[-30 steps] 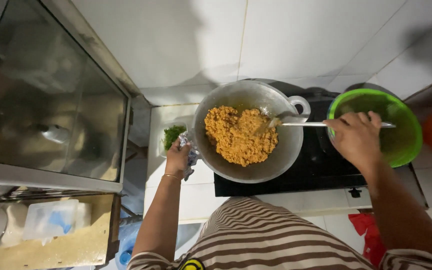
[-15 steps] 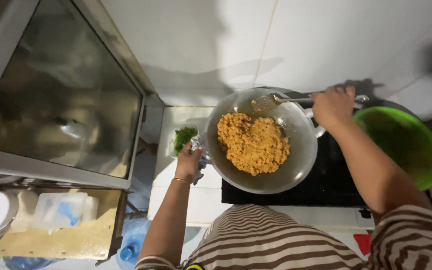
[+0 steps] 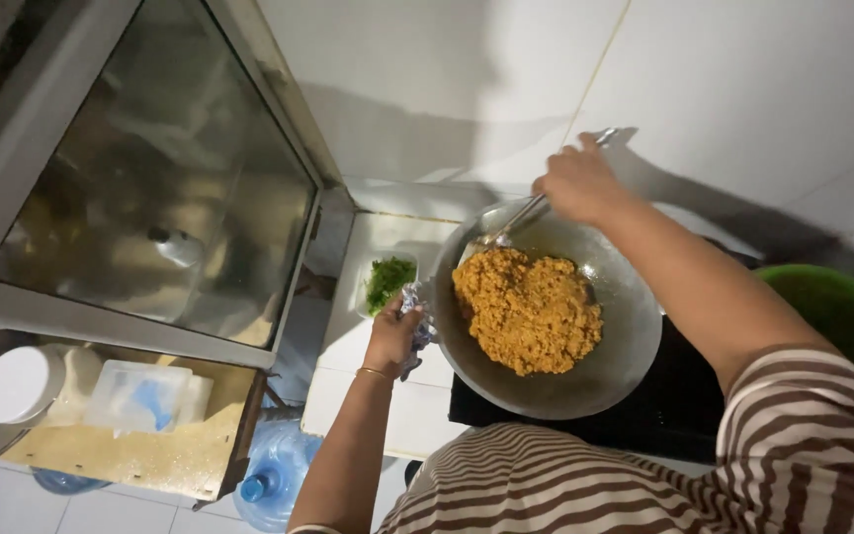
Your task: Stirring and flipping a yellow food mixture in a wok on a gas stove to ensure even cooking.
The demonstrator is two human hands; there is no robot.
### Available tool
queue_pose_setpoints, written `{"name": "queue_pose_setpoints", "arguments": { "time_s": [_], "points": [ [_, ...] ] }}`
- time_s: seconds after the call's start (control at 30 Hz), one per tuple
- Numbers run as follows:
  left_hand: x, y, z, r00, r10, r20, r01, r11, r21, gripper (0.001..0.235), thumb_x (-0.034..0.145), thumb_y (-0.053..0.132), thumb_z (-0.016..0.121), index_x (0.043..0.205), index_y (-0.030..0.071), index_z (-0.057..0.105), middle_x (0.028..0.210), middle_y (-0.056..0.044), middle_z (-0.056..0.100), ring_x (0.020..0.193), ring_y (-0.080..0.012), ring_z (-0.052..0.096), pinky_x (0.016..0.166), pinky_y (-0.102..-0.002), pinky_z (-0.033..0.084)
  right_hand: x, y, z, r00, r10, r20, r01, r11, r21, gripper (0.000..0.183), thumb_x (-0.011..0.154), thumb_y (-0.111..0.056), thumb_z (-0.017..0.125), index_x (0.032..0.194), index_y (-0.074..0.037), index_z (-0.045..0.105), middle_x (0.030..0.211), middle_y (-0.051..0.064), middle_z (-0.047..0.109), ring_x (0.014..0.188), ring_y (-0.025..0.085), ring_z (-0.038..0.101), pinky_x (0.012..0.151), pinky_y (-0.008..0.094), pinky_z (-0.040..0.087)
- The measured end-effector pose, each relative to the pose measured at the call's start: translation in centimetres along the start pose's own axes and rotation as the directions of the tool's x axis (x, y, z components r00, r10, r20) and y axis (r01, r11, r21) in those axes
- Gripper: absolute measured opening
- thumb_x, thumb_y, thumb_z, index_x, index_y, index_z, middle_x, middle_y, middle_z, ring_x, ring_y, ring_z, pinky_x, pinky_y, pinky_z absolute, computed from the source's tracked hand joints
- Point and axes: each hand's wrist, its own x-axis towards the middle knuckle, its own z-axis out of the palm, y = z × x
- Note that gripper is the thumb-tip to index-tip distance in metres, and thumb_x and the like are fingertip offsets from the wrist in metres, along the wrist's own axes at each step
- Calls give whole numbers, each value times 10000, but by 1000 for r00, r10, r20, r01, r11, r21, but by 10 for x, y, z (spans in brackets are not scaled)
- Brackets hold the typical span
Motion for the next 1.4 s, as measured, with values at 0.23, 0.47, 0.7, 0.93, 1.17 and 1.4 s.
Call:
{"name": "queue_pose_setpoints", "arguments": {
  "time_s": [0.23,0.47,0.7,0.93,1.17,1.4],
  "points": [
    [-2,10,2,1000,-11,3,12,1000,-23,581,927,190,702,1481,95,552,1008,-216,722,904,-281,682,740,-415,614,-49,-5,7,829,-360,-427,373,926,-55,157,882,-169,655,747,-177,735,815,90,576,840,290,578,1047,594,351],
    [19,-16,-6,999,24,28,-25,999,32,553,939,194,695,1464,81,566,1029,-268,723,904,-292,686,739,-434,606,-168,23,-3,920,-142,-366,141,990,-27,128,932,-199,604,976,-272,699,925,34,592,965,240,568,1092,536,328],
    [-17,28,6,997,-70,41,75,988,-133,457,938,135,645,1395,144,644,884,-42,702,631,-134,557,534,-303,493,-244,55,-10,969,171,-179,-189,978,-87,590,782,-98,731,1295,-387,704,1274,-5,699,1167,266,599,1058,480,369],
    [-14,23,4,995,-103,20,103,995,-1,750,910,265,641,1579,81,354,1432,-151,598,1306,-252,573,1068,-339,439,-219,39,-24,929,367,-38,-367,908,-204,564,730,-134,674,1262,-318,715,1029,58,725,1040,305,660,848,454,489],
    [-12,13,4,993,113,27,-115,949,293,588,889,334,723,1420,108,609,1287,-247,671,1245,-386,618,1047,-477,509,-143,36,4,904,422,-71,-427,885,-183,161,866,-121,643,769,-182,757,782,114,630,805,318,635,890,457,339],
    [-54,52,12,999,39,11,-40,980,194,584,907,283,681,1442,75,578,1270,-229,688,1218,-352,647,992,-457,555,-83,15,6,902,388,187,-377,921,-93,293,933,-106,547,849,-161,822,912,148,739,924,347,677,975,509,287]
  ]
}}
